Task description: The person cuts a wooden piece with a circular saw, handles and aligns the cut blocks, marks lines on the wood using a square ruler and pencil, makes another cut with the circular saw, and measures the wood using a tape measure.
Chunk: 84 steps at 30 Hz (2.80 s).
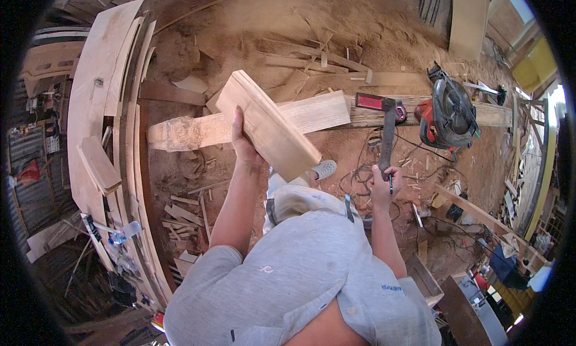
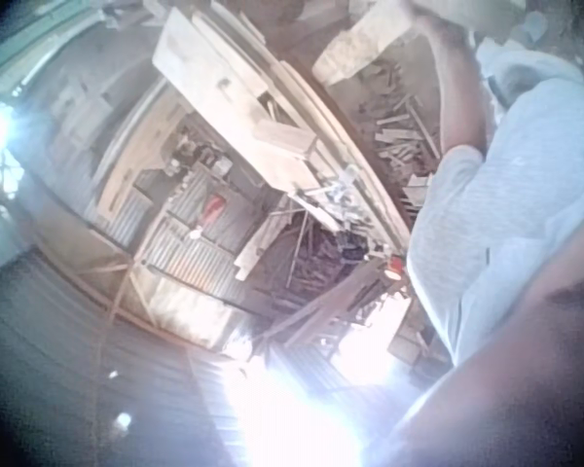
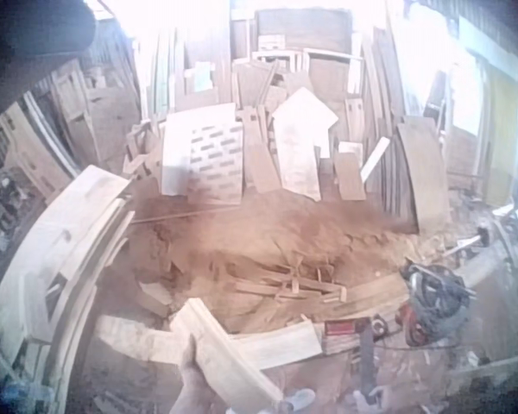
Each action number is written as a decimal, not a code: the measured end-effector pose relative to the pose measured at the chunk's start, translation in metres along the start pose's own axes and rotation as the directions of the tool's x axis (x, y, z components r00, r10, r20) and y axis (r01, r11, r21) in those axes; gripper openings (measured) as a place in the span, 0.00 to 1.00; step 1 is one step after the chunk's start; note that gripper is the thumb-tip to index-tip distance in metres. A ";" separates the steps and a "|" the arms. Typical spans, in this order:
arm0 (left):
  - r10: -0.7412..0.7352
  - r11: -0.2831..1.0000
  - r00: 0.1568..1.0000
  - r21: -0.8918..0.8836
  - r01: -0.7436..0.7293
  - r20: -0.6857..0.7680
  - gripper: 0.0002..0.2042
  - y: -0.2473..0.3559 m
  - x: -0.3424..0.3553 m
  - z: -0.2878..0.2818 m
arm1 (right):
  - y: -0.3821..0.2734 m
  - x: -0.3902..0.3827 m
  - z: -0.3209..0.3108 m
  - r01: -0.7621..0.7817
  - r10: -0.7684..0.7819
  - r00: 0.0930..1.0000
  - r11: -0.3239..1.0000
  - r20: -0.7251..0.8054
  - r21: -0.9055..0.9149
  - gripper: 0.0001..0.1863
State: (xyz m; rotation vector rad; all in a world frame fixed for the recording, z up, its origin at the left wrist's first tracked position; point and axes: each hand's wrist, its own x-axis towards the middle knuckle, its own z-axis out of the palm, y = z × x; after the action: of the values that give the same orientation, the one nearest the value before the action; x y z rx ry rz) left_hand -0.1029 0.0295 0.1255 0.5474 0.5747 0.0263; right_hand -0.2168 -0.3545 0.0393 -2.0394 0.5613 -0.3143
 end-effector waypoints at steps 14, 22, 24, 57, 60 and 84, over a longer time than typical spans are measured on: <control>-0.011 0.644 0.677 -0.513 0.567 0.736 0.22 -0.028 0.016 -0.029 | -0.038 -0.005 0.003 -0.147 0.144 0.989 0.975 0.031 0.164 0.20; -0.142 0.868 0.689 -0.245 0.432 0.711 0.25 -0.012 0.020 -0.033 | -0.005 -0.007 0.000 0.047 -0.046 0.999 0.999 0.007 -0.020 0.19; -0.112 0.895 0.743 -0.257 0.363 0.660 0.23 -0.020 0.016 -0.037 | -0.007 -0.010 0.001 -0.042 0.041 0.999 0.999 0.026 0.029 0.19; 0.071 0.958 0.992 0.285 -0.039 -0.101 0.23 -0.052 0.034 -0.024 | -0.032 -0.003 0.005 -0.278 0.277 0.960 0.946 0.029 0.165 0.21; 0.090 0.959 0.993 0.276 -0.064 -0.081 0.24 -0.056 0.038 -0.024 | -0.037 -0.002 0.005 -0.278 0.278 0.960 0.945 0.025 0.169 0.20; -0.420 0.835 0.552 0.068 0.546 0.720 0.20 -0.049 0.037 0.005 | -0.010 -0.005 -0.004 -0.310 0.315 0.949 0.933 0.003 0.183 0.20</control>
State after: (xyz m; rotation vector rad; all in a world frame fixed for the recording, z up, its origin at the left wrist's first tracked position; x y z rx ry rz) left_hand -0.0754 -0.0088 0.0858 0.1750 -0.0753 -0.6574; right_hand -0.2202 -0.3501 0.0502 -1.7401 0.8316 -0.1935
